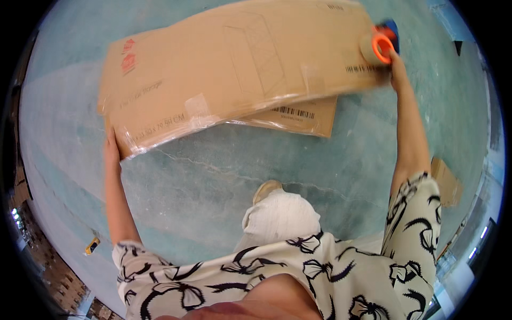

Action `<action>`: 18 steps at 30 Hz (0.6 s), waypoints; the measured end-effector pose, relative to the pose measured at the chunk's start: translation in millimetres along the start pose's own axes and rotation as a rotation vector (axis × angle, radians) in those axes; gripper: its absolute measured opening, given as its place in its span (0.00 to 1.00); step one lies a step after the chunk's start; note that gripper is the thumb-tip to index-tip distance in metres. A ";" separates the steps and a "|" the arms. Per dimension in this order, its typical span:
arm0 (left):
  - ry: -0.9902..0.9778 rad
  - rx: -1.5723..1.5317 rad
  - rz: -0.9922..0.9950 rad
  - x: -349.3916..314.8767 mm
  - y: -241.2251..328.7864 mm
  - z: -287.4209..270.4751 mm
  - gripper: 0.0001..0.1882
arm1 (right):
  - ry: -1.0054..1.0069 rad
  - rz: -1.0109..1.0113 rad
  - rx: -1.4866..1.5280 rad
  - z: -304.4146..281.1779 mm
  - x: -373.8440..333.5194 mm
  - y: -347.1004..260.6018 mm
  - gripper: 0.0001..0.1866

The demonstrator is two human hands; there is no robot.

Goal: The person kneels on the floor and uses a handheld tape dispenser to seal multiple flat-packed cardboard boxes. They repeatedly apply tape along the seams, flip the boxes, and move them aside to continue the process.

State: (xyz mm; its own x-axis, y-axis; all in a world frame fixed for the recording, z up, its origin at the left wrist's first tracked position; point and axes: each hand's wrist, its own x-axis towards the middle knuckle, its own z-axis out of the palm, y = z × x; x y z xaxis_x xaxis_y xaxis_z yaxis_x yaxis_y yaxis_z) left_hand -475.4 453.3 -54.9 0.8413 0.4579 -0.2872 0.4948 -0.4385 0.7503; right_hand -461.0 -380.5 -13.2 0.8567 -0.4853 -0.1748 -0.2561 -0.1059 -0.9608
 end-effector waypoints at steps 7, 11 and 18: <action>-0.270 -0.209 -0.573 -312.3 -111.7 15.3 0.37 | -0.185 0.089 0.285 35.6 -8.3 6.0 0.13; -0.705 -0.509 -0.892 -256.5 -34.4 22.1 0.39 | -0.232 0.143 0.415 169.0 -51.7 -71.6 0.09; -1.133 -0.601 -0.993 -242.3 42.3 145.1 0.47 | -0.412 0.362 0.428 223.4 -94.6 -60.4 0.07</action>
State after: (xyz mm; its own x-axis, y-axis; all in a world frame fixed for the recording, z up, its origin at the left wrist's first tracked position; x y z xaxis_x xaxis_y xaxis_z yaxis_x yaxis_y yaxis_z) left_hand -626.7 211.5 -40.0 0.1143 -0.5321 -0.8389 0.9890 0.1409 0.0453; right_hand -426.5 -134.3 13.4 0.8726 -0.0481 -0.4860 -0.4308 0.3929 -0.8124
